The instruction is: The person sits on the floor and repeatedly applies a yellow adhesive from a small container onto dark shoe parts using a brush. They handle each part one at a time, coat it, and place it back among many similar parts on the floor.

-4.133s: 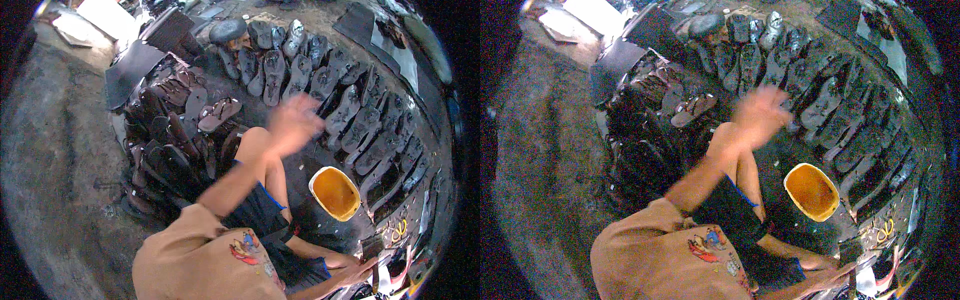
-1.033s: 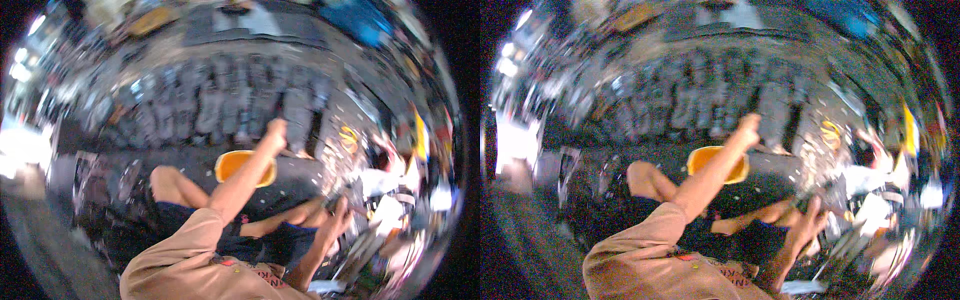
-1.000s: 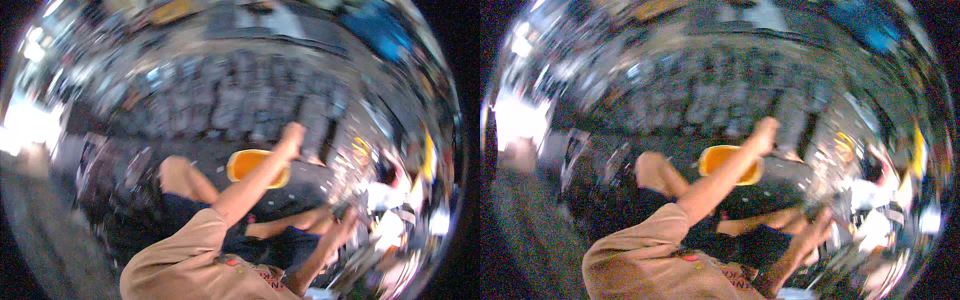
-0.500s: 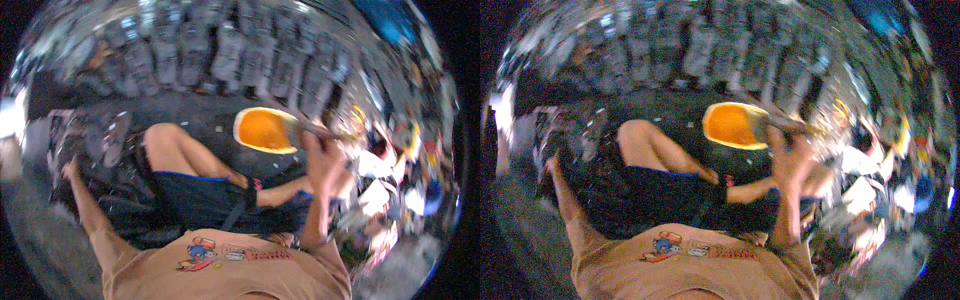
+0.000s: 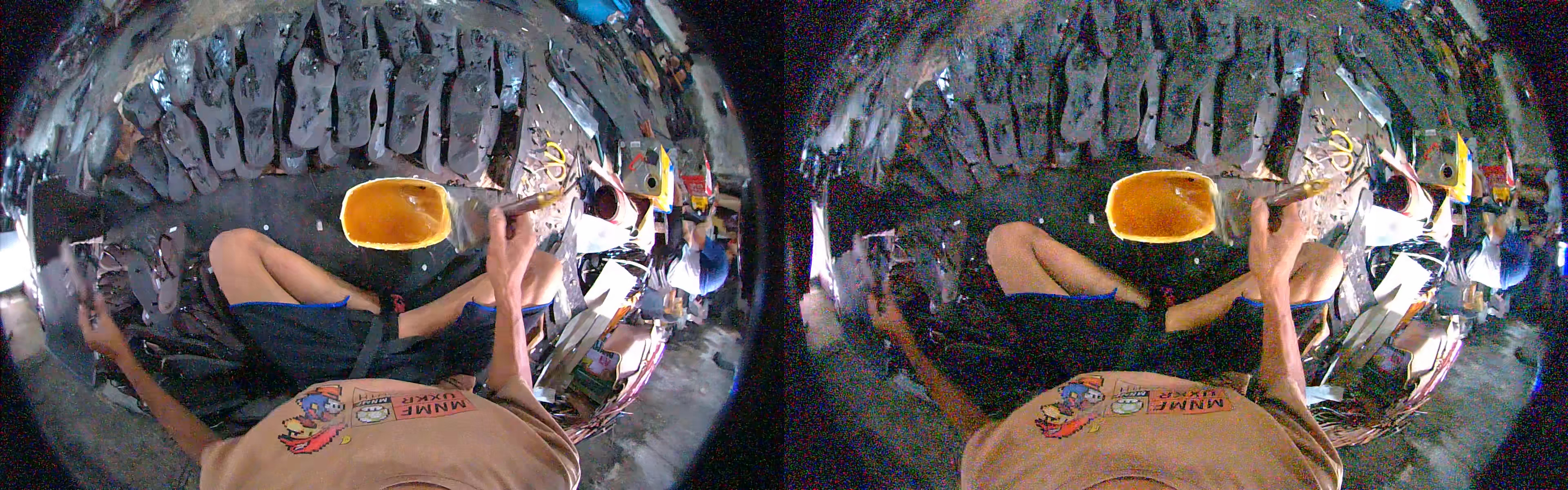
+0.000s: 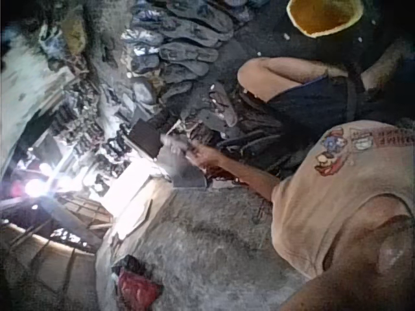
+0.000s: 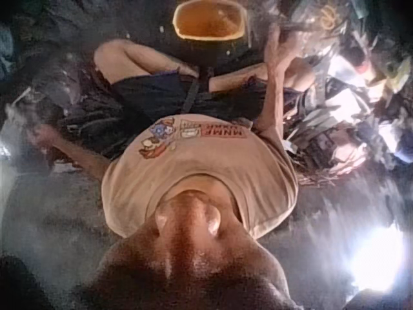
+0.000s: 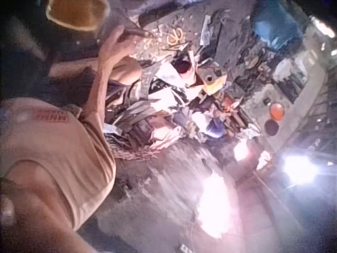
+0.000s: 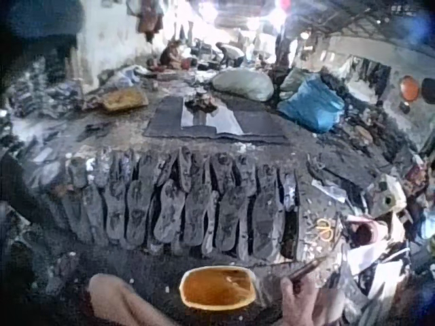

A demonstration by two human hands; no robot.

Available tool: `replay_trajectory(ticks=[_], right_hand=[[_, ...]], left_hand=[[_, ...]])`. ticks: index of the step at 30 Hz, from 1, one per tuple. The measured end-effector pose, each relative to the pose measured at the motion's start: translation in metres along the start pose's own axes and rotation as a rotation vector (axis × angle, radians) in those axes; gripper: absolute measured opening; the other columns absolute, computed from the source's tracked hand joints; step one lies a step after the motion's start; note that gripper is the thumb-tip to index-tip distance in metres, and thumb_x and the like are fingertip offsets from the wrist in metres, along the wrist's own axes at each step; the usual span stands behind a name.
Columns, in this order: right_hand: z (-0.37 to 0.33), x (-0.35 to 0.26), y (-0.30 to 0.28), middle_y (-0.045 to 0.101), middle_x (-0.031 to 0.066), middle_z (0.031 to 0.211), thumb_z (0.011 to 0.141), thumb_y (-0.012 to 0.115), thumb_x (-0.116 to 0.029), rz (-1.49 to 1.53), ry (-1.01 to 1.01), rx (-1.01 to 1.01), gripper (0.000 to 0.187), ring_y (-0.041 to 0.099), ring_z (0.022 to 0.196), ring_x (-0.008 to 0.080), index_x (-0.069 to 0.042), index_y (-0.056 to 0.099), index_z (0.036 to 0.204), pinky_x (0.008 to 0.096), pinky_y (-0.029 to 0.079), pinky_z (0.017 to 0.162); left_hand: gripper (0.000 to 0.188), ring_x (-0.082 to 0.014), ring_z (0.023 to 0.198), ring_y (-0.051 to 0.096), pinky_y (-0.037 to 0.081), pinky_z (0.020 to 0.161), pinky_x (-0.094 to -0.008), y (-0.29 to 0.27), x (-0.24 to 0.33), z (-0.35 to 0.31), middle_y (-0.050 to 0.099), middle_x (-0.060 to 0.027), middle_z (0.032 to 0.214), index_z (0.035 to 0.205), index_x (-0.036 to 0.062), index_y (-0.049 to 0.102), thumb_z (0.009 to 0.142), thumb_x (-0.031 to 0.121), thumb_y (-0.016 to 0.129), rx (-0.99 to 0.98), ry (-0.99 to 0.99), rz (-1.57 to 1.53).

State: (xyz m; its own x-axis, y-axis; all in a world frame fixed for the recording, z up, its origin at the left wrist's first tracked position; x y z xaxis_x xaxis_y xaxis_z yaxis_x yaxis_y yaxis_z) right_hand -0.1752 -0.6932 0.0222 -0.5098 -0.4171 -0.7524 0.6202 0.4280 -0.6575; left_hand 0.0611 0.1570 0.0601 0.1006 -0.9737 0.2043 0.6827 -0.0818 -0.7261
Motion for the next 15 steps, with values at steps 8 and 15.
replay_trajectory(ticks=[8,15], right_hand=[[-0.034,0.048,0.028,0.070,0.0050,0.093,0.098,0.067,-0.028,0.871,0.333,-0.236,0.033,0.062,0.084,0.0130,0.002,0.070,0.111,0.0294,0.051,0.073],[0.003,-0.041,0.025,0.072,0.0037,0.105,0.092,0.078,-0.021,1.102,0.205,-0.188,0.033,0.067,0.090,0.0120,-0.003,0.070,0.118,0.0275,0.054,0.079]], left_hand=[[0.045,-0.0397,0.133,0.047,0.037,0.114,-0.0475,-0.053,0.343,-0.222,0.059,-0.0133,0.145,0.121,0.0038,0.070,0.077,0.007,0.077,-0.739,0.348,-0.265],[0.053,-0.0198,0.100,0.066,0.053,0.086,-0.0313,-0.023,0.442,-0.251,0.066,-0.0153,0.125,0.137,0.0009,0.055,0.104,0.041,0.048,-1.102,-0.816,-1.751]])
Point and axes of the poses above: each hand's wrist, its own z-axis towards the middle knuckle, its own y-axis out of the palm, x = y × z, the point moved 9 cm from there along z, towards the middle knuckle
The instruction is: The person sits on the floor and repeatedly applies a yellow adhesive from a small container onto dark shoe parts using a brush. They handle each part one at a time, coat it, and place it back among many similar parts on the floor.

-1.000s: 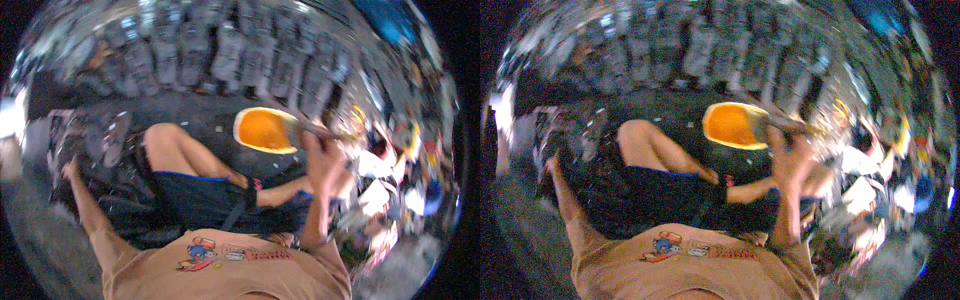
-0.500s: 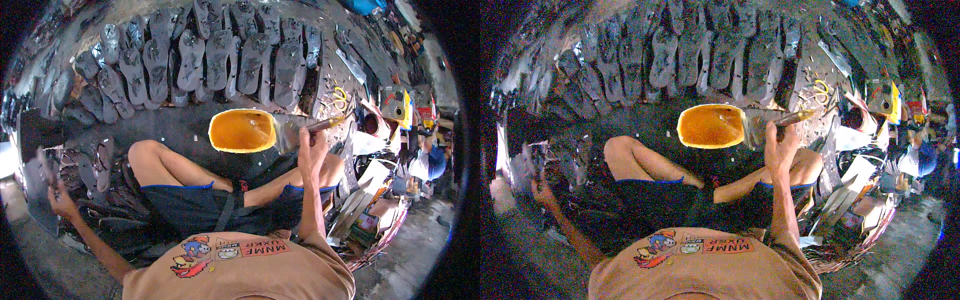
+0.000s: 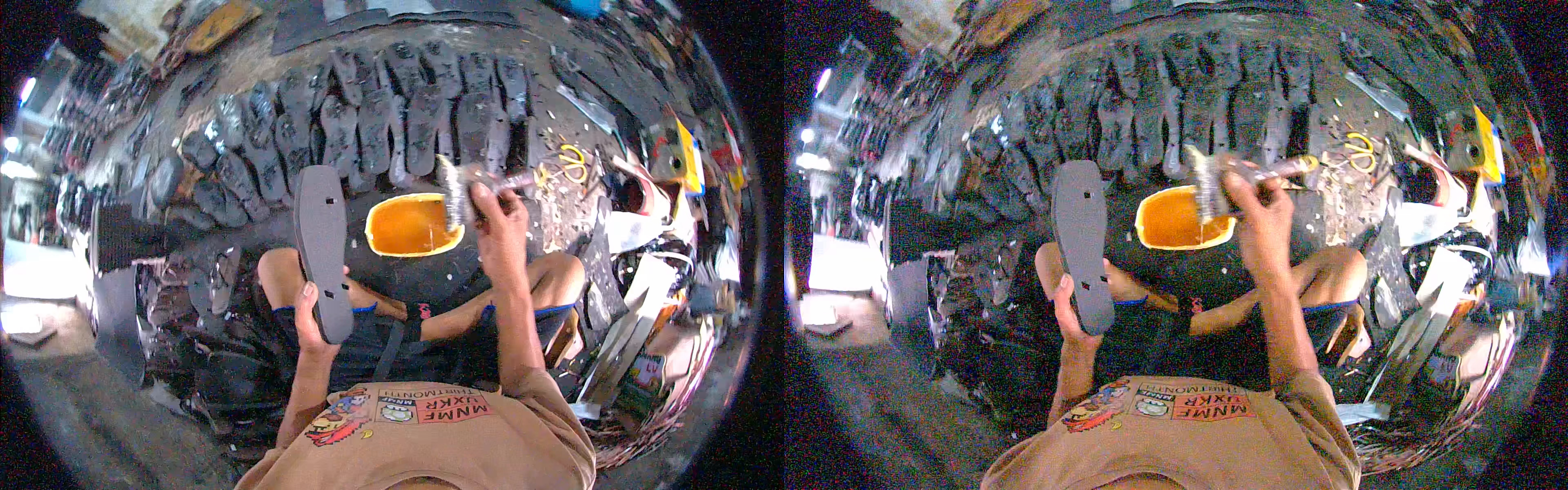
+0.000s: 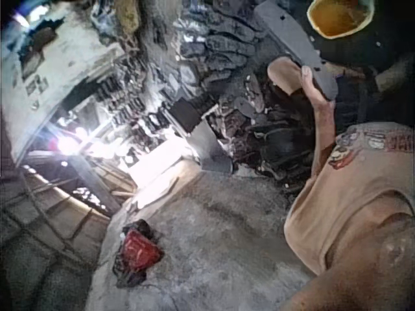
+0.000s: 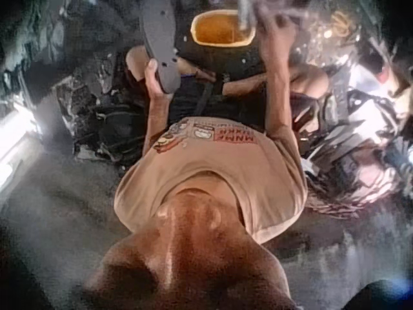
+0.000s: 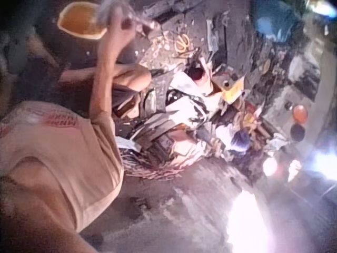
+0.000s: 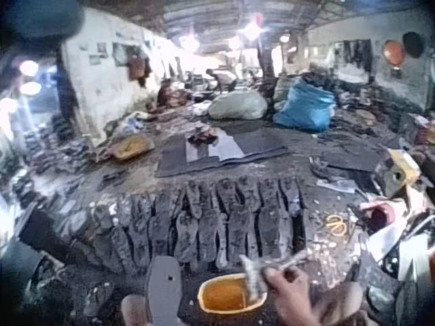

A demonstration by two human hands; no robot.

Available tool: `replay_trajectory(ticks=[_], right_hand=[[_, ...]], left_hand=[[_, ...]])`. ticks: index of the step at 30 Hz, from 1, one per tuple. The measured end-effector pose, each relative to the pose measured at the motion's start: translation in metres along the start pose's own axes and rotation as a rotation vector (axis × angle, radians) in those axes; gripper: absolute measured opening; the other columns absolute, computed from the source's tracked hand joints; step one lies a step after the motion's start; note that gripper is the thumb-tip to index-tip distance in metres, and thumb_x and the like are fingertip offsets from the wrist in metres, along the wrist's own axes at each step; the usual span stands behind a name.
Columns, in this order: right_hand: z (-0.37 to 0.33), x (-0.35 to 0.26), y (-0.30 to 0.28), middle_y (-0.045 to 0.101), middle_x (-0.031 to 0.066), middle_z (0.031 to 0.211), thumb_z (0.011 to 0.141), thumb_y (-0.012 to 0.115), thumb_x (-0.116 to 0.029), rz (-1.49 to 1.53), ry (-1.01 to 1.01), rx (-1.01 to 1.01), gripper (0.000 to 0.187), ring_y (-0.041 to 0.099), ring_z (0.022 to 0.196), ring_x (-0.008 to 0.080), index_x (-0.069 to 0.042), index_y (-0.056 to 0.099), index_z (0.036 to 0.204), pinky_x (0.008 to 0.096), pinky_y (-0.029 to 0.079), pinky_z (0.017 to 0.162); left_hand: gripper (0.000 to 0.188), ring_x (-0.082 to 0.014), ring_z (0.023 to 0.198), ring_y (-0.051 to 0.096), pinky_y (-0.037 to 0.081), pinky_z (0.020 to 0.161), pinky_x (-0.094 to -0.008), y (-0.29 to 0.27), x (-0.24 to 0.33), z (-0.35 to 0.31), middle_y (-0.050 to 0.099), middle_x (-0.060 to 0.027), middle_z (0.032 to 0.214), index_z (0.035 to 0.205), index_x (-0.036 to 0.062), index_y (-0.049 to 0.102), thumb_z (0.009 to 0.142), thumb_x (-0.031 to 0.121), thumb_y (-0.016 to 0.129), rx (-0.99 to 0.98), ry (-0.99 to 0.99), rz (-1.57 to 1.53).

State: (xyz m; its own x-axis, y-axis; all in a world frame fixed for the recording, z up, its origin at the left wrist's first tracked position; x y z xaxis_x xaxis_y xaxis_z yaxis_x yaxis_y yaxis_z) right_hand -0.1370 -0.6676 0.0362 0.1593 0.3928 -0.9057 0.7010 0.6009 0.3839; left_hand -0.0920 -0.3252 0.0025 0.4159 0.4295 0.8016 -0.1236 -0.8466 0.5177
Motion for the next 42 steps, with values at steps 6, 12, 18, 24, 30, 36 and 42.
replay_trajectory(ticks=[6,12,18,24,30,36,42], right_hand=[[-0.026,-0.036,0.095,0.072,0.0010,0.081,0.085,0.085,-0.021,-0.376,-0.449,-0.094,0.026,0.064,0.072,0.0083,-0.003,0.074,0.100,0.0257,0.052,0.069],[-0.039,-0.037,0.085,0.069,0.0042,0.074,0.077,0.087,-0.027,-0.488,-0.330,-0.041,0.032,0.062,0.065,0.0115,-0.002,0.068,0.083,0.0284,0.050,0.062],[-0.002,-0.070,0.077,0.068,-0.0008,0.078,0.086,0.083,-0.020,-0.292,-0.503,0.068,0.023,0.057,0.066,0.0071,-0.002,0.069,0.089,0.0250,0.046,0.061],[-0.094,-0.045,0.084,0.071,0.0059,0.077,0.079,0.089,-0.023,-0.247,-0.532,-0.031,0.030,0.066,0.068,0.0159,-0.003,0.070,0.089,0.0338,0.054,0.066],[-0.115,-0.061,0.096,0.074,0.0096,0.084,0.079,0.086,-0.018,-0.583,-0.697,-0.158,0.031,0.071,0.071,0.0154,0.000,0.072,0.101,0.0301,0.057,0.066],[-0.113,-0.060,0.093,0.075,0.0083,0.093,0.077,0.090,-0.021,-0.523,-0.670,-0.177,0.036,0.072,0.078,0.0165,-0.001,0.072,0.100,0.0295,0.057,0.070],[-0.073,-0.069,0.027,0.074,0.0059,0.088,0.084,0.085,-0.017,-0.245,-0.427,0.170,0.027,0.066,0.076,0.0125,-0.001,0.071,0.100,0.0294,0.053,0.068]], left_hand=[[0.067,-0.0281,0.091,0.067,0.054,0.076,-0.0397,0.074,-0.016,-0.015,0.065,-0.0186,0.120,0.140,-0.0002,0.048,0.100,0.054,0.050,-0.186,0.009,-0.119],[0.070,-0.0304,0.096,0.066,0.054,0.081,-0.0434,0.065,-0.021,-0.012,0.063,-0.0179,0.122,0.141,-0.0004,0.047,0.098,0.055,0.051,-0.177,0.008,-0.188],[0.068,-0.0307,0.098,0.066,0.055,0.080,-0.0377,0.086,-0.018,-0.021,0.064,-0.0188,0.124,0.140,-0.0017,0.048,0.095,0.048,0.058,-0.352,0.105,0.065],[0.053,-0.0287,0.123,0.059,0.053,0.101,-0.0431,0.093,0.001,0.017,0.057,-0.0148,0.141,0.147,0.0072,0.048,0.105,0.039,0.049,-0.427,0.079,-0.534],[0.061,-0.0282,0.124,0.059,0.046,0.109,-0.0471,0.103,0.005,0.023,0.059,-0.0116,0.140,0.145,0.0083,0.050,0.108,0.055,0.036,-0.383,0.126,-0.379],[0.067,-0.0294,0.134,0.052,0.040,0.116,-0.0467,0.095,0.001,0.028,0.051,-0.0120,0.150,0.153,0.0117,0.042,0.105,0.058,0.038,-0.373,0.227,-0.215],[0.055,-0.0251,0.114,0.064,0.051,0.101,-0.0420,0.121,-0.006,0.038,0.064,-0.0092,0.131,0.140,0.0107,0.056,0.106,0.052,0.045,-0.074,0.046,-0.226]])
Point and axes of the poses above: each hand's wrist, its own z-axis towards the middle knuckle, its own y-axis out of the palm, x = y × z, the point moved 9 cm from there along z, towards the middle knuckle
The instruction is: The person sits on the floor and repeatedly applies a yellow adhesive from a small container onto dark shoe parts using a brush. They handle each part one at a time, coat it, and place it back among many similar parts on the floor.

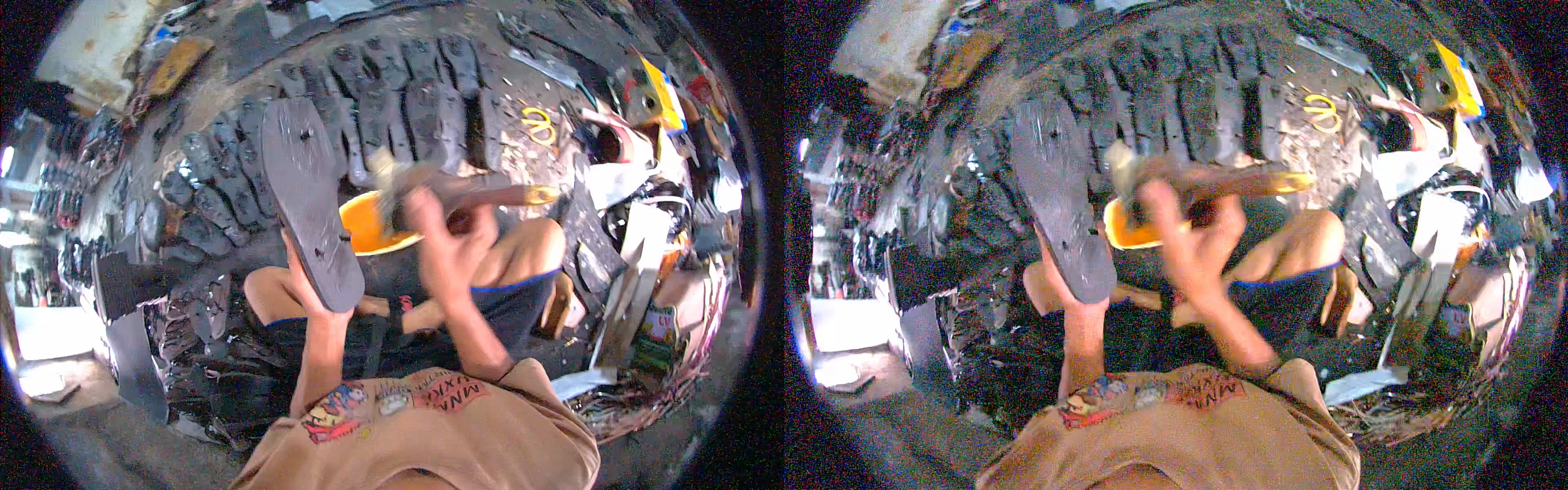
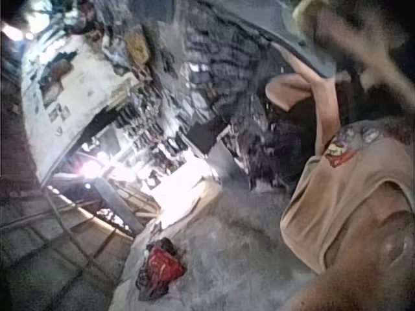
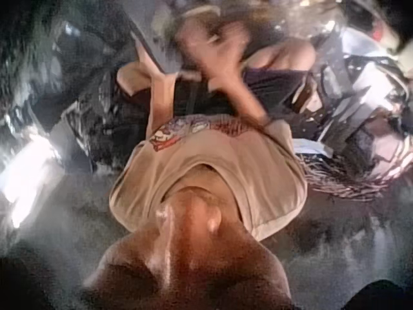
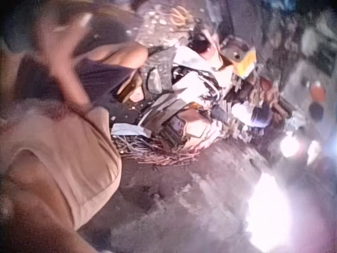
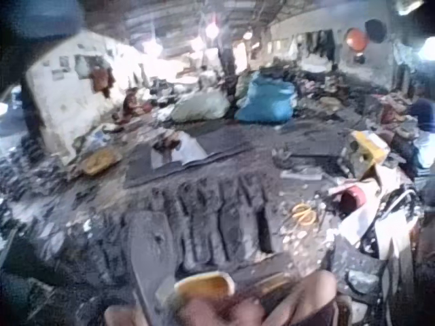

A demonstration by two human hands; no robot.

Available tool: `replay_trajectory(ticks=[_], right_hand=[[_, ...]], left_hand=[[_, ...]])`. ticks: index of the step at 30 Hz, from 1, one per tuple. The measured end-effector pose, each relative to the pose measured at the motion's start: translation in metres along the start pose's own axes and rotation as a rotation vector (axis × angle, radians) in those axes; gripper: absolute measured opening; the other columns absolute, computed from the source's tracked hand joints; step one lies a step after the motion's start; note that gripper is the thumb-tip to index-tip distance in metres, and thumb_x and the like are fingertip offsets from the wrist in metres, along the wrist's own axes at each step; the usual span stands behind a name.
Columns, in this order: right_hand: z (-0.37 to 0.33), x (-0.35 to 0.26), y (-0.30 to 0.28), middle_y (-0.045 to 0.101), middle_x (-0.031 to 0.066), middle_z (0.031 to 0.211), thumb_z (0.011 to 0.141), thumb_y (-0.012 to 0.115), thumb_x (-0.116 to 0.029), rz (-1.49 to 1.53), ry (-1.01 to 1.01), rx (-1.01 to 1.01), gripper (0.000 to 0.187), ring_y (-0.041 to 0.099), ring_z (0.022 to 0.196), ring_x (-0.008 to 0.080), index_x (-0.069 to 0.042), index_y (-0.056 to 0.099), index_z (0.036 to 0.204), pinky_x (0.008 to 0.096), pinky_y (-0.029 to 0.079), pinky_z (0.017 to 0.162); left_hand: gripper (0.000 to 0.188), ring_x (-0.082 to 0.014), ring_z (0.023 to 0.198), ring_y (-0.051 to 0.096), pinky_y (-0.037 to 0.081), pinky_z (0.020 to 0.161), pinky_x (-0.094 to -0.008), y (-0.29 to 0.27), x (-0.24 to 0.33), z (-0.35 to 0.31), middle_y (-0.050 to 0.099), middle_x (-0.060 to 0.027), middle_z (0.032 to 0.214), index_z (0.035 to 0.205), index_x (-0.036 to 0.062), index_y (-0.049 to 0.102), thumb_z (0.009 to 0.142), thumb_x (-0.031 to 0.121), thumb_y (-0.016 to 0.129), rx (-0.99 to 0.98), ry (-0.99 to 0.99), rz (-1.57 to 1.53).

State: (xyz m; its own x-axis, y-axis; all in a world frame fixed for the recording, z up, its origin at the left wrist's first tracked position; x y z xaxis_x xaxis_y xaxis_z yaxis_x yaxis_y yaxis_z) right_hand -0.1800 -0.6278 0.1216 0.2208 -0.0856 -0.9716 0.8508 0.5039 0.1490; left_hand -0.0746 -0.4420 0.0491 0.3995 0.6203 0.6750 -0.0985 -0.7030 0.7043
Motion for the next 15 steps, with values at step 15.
replay_trajectory(ticks=[15], right_hand=[[-0.004,0.035,-0.341,0.067,0.0092,0.105,0.097,0.073,-0.037,-0.352,0.100,0.793,0.046,0.060,0.096,0.0177,0.005,0.067,0.114,0.0381,0.054,0.085]], left_hand=[[0.032,-0.0321,0.113,0.066,0.049,0.107,-0.0515,0.073,-0.327,0.248,0.069,-0.0138,0.119,0.120,0.0023,0.066,0.097,0.023,0.057,-0.050,-0.713,0.061]])
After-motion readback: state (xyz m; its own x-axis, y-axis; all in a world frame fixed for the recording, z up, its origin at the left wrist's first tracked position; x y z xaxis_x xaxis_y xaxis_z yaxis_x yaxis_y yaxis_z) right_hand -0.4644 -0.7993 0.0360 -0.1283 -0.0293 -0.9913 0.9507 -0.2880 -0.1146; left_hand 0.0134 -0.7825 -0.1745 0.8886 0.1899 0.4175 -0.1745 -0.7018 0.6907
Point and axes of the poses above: each hand's wrist, its own z-axis towards the middle knuckle, its own y-axis out of the palm, x = y × z, the point moved 9 cm from there along z, towards the middle knuckle
